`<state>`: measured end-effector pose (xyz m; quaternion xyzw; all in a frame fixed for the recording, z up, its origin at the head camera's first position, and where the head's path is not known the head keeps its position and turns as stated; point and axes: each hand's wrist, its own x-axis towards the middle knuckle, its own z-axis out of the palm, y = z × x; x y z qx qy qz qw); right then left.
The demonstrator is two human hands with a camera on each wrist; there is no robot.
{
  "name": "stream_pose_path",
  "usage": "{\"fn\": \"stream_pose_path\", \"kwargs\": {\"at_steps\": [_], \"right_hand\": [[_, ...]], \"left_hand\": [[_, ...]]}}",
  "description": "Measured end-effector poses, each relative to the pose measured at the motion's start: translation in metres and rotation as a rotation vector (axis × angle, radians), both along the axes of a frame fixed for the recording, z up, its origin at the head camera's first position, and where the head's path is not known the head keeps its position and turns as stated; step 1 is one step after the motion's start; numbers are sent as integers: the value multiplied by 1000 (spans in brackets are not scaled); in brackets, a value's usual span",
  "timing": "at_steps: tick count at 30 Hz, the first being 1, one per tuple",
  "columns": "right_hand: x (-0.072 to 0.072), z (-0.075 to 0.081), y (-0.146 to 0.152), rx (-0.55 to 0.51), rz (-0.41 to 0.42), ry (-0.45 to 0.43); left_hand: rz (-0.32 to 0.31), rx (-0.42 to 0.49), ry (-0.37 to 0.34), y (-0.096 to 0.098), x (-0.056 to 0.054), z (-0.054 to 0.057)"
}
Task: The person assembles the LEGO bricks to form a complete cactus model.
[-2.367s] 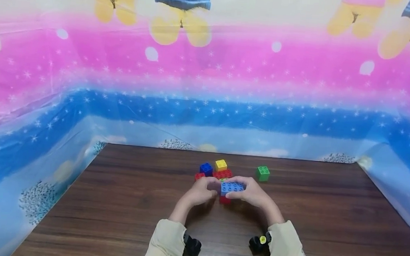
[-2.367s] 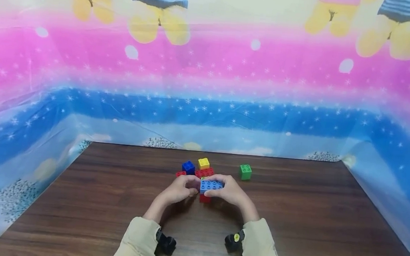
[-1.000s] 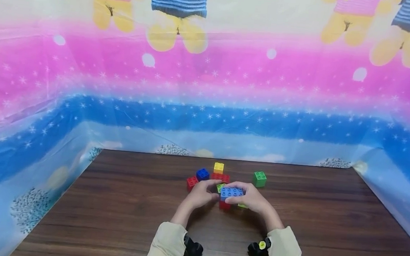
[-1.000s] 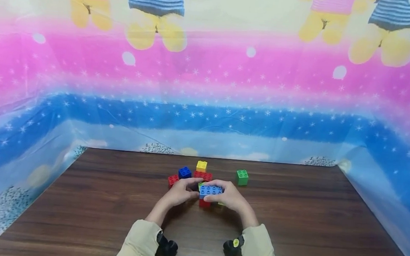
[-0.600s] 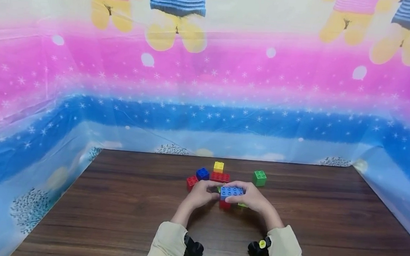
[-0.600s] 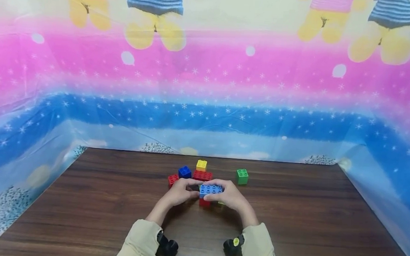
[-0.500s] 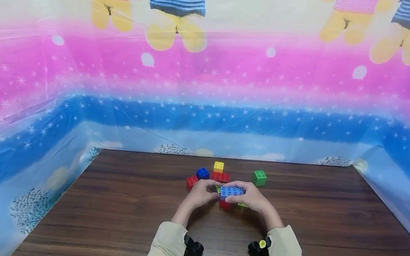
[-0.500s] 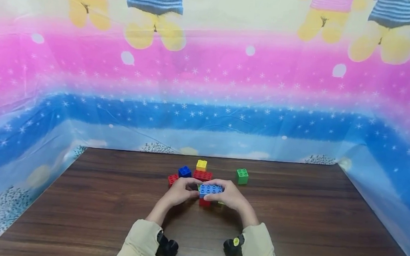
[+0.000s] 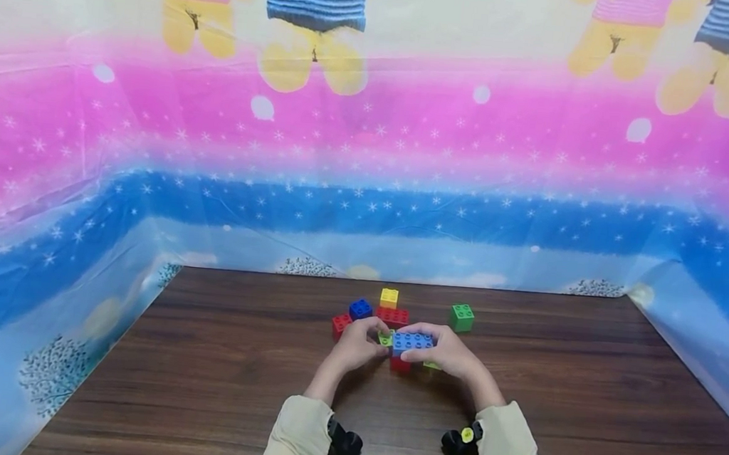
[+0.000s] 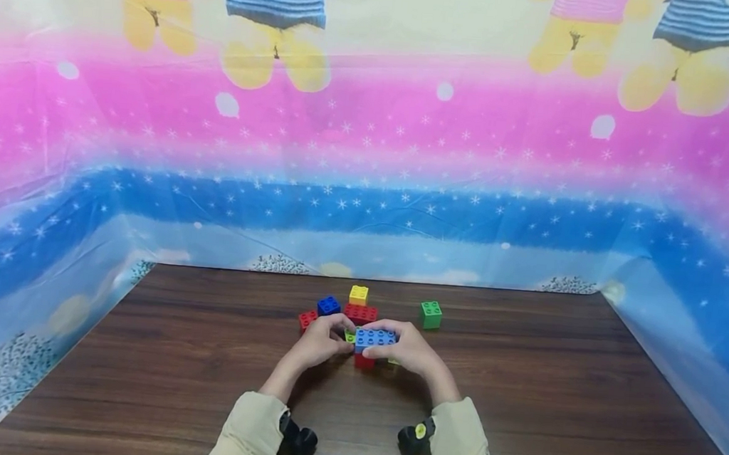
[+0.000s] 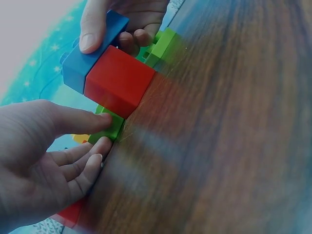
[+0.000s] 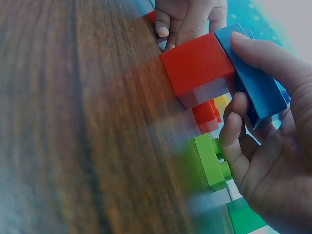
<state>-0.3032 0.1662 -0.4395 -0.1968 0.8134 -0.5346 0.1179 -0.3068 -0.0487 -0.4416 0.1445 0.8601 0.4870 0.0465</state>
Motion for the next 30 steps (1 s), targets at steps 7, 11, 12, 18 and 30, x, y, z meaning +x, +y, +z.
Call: {"fn": "stream_pose_path", "kwargs": {"at_steps": [7,11,12,18,30], "right_hand": [[-1,0,0,-1,-11,1],[0,0,-1,-10,-7,-3],[0,0,-1,-10,-5,-3],[1,-1,-1,5,-4,4],[1,1,1,-2,5,8]], "left_hand": [[-10,-2,-5,-2,-1,3],[-1,-5,-12,-3,0,4],[5,-7,-18,-3,0,4],[37,-29,-64,-2,4,4],[17,-5,-38,1,6,11]]}}
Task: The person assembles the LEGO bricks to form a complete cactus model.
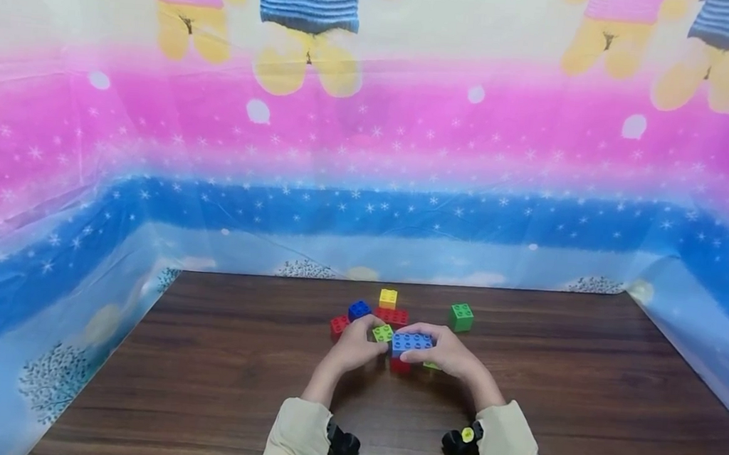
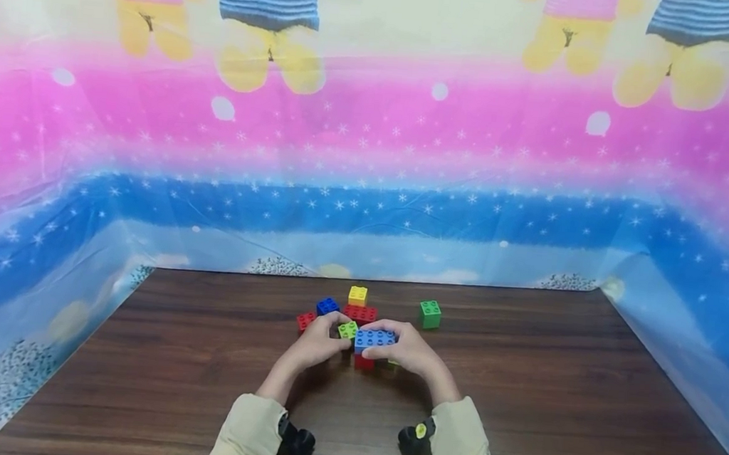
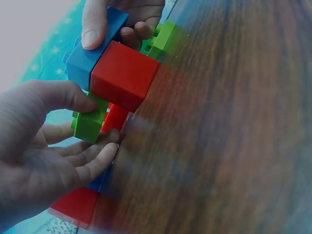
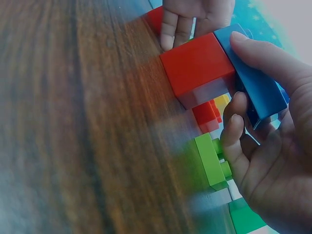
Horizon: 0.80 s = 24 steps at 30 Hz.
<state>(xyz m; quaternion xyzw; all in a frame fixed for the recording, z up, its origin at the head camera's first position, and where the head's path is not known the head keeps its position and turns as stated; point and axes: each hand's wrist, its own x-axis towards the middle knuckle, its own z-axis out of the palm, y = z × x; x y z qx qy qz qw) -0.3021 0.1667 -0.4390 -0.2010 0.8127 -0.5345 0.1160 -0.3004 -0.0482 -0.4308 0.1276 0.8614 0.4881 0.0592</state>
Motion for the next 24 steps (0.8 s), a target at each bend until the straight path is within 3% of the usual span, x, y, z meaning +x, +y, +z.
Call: {"fn": "stream_pose_path", "kwargs": {"at_steps": [24], "right_hand": [[-1,-1,0,20,-26,-35]], "left_hand": [[11,60,14,-2,1,13]]}}
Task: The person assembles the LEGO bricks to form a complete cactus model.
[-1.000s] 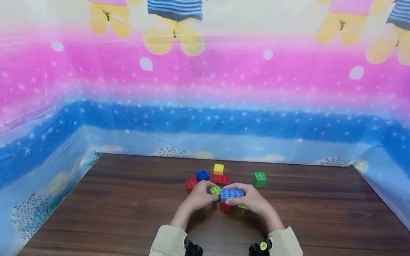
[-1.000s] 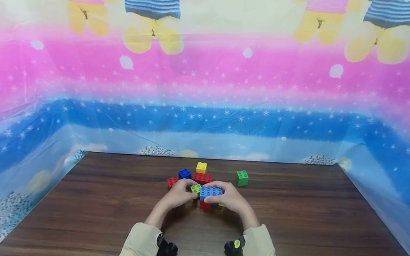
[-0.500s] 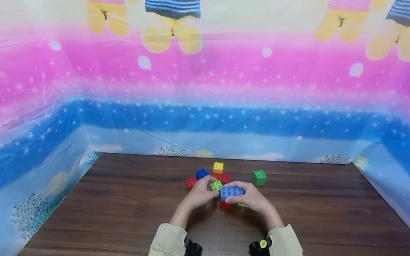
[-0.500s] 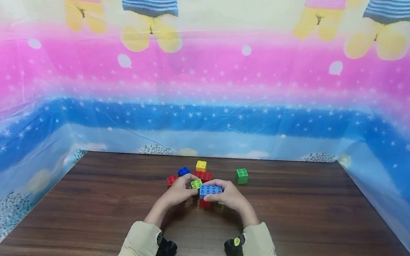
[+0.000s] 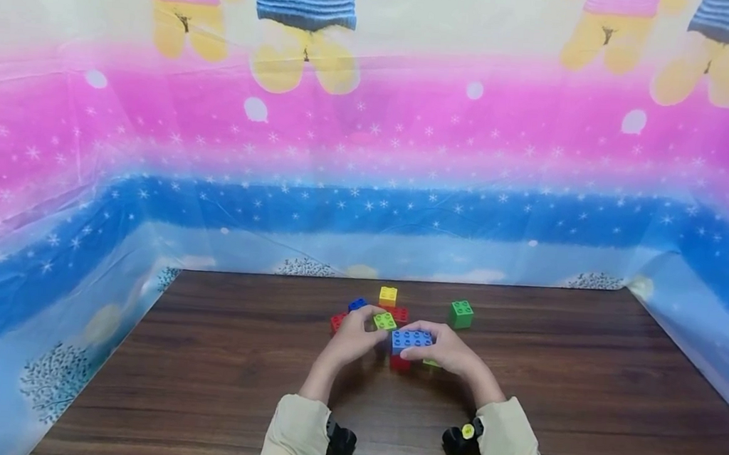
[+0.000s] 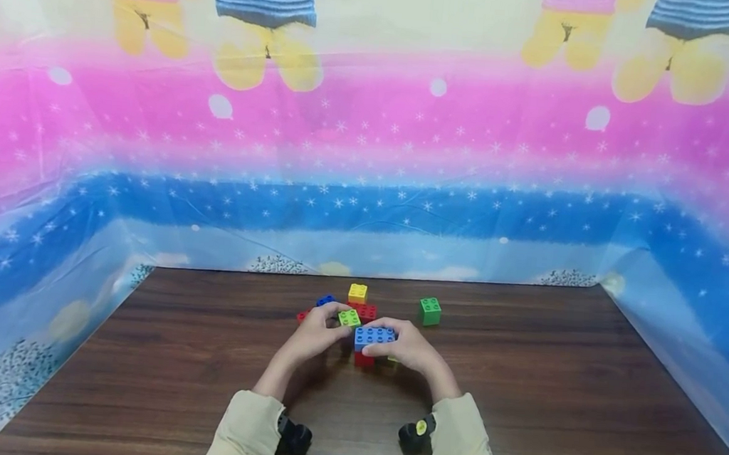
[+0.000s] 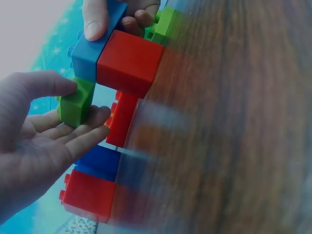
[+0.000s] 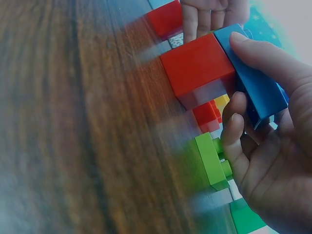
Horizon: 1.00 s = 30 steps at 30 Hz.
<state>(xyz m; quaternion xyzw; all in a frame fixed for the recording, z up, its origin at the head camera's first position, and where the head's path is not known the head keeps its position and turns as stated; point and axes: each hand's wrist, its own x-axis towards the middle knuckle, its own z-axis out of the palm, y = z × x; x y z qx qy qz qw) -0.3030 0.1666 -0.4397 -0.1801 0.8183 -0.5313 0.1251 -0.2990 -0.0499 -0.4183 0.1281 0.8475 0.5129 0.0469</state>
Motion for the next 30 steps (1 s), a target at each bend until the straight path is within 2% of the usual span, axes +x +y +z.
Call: {"fn": "stream_pose_path", "kwargs": {"at_steps": [12,19,30], "right_hand": [[0,0,0,-10,14,11],[-1,-1,1,5,3,7],[-3,-3,1,25,-6,-9]], "left_hand": [[2,14,18,1,1,6],[-25,22,34,1,1,8],[-34,29,40,3,3,9]]}}
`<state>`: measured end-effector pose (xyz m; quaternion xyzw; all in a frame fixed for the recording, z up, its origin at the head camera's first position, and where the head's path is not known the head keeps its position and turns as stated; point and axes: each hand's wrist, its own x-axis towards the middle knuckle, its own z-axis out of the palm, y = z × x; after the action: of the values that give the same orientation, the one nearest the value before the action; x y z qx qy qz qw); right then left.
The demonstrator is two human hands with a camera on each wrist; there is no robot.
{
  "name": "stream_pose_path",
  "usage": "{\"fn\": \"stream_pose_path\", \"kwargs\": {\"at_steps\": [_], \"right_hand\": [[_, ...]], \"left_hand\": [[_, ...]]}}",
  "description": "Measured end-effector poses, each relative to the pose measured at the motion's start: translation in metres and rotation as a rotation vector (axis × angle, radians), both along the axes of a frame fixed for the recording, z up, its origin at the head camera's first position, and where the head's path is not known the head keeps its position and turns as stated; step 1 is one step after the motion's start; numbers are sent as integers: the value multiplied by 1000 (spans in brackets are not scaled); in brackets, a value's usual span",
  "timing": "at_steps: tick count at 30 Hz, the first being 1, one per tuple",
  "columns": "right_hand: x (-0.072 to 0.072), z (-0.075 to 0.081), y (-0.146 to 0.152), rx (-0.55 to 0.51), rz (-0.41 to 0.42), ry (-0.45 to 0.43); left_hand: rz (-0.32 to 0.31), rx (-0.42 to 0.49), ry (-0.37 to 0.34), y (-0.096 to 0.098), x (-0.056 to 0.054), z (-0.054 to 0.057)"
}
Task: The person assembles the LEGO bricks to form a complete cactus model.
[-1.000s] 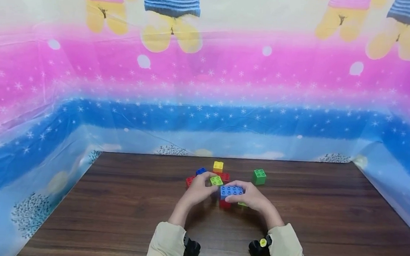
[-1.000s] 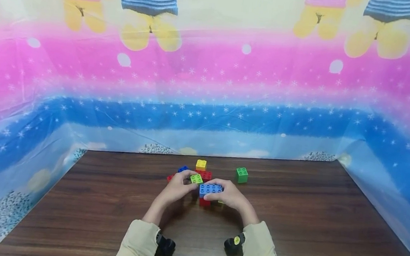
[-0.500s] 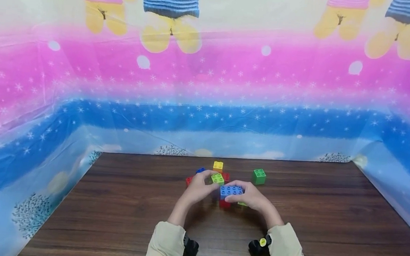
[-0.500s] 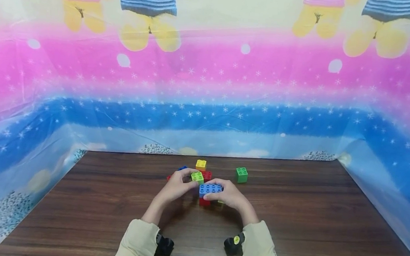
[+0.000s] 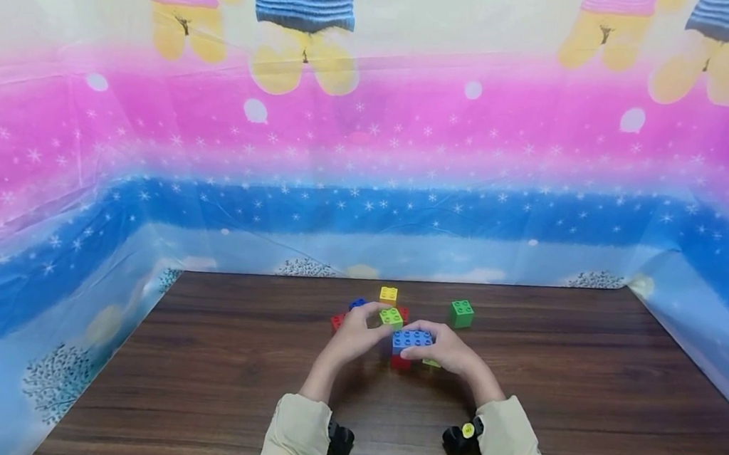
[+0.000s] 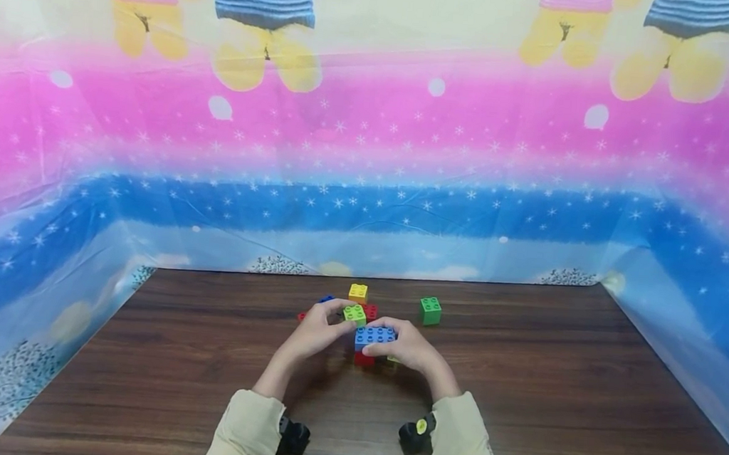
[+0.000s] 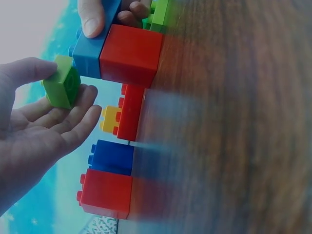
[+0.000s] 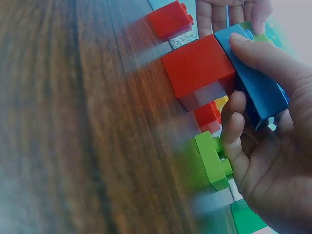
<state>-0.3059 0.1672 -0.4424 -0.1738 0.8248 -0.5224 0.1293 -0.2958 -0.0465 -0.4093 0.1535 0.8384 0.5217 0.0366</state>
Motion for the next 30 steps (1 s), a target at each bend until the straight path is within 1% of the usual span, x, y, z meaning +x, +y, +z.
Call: {"fn": "stream_pose_path", "kwargs": {"at_steps": [7,15,17,23,30], "right_hand": [[0,1,-1,-3,1,3],[0,2,-1,11,-10,-3],[-1,2,-1,11,-10,-5],[0,2,0,4,1,-16],[2,3,-1,-1,-3,-23]], "left_hand": [[-38,-5,-7,1,3,1],[-75,-14,-13,2,3,2],[-84,-17,-7,2,3,2],[-138,-13,11,2,1,1],[-164,-24,15,1,1,0]]}}
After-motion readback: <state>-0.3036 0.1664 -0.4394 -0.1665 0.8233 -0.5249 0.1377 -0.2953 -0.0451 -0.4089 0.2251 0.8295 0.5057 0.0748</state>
